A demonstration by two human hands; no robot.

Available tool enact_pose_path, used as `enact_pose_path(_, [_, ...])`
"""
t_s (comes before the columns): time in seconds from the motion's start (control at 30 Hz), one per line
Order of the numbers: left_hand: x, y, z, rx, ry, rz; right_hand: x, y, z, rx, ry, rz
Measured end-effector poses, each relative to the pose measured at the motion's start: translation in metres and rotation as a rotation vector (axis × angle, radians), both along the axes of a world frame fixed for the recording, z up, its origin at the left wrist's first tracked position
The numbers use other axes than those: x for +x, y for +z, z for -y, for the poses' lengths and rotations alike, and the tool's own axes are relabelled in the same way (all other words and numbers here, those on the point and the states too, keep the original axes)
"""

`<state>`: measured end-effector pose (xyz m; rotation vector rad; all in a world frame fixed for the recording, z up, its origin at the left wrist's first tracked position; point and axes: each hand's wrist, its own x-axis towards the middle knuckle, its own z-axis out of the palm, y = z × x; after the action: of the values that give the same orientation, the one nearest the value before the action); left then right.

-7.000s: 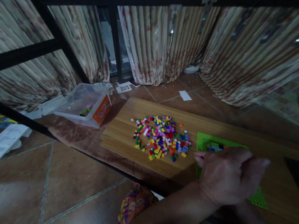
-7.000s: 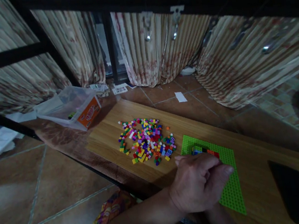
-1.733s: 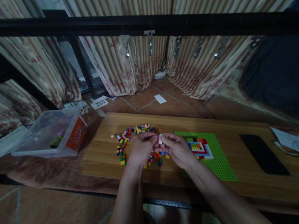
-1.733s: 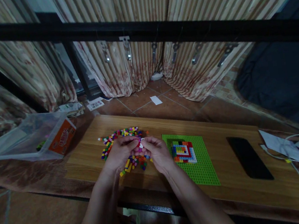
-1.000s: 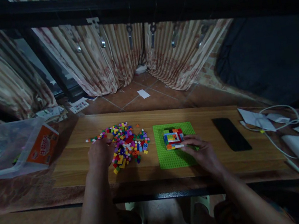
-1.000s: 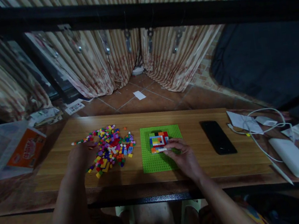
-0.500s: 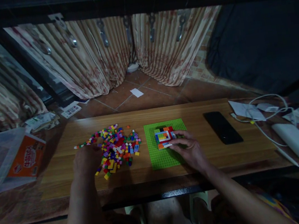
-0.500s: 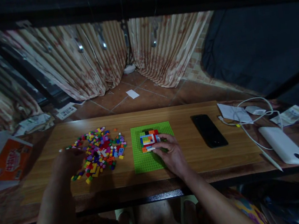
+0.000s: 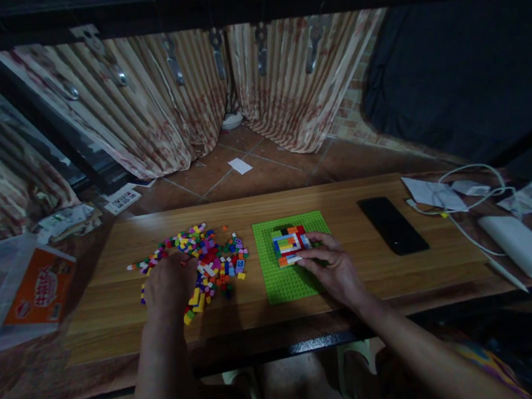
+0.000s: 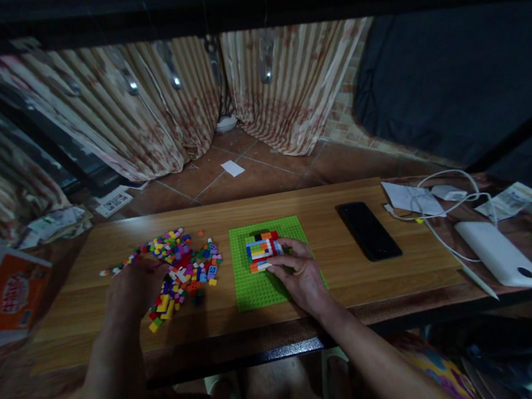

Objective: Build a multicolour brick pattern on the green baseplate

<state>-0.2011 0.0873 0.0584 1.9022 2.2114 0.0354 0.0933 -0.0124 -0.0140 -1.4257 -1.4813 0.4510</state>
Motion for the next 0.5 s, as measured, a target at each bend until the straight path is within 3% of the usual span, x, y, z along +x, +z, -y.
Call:
enact_pose_path(0.17, [-0.007,0.005,-0.002,0.031,0.074,0.004,0.002,-0.004,-0.001,-0.013,0.027,-0.027])
enact_pose_path(0.27, [0.004,0.009,0.002,0.106,0.033,0.095,0.002,-0.008,-0.003,-0.022,0.024,-0.066])
enact_pose_path(0.37, [0.032,0.008,0.011,0.142,-0.097,0.270,0.001,-0.009,-0.003,-0.022,0.011,-0.091])
enact_pose_path(0.5, [0.077,-0.003,0.031,0.051,-0.368,0.549,0.000,-0.007,-0.002,-0.026,0.008,-0.109])
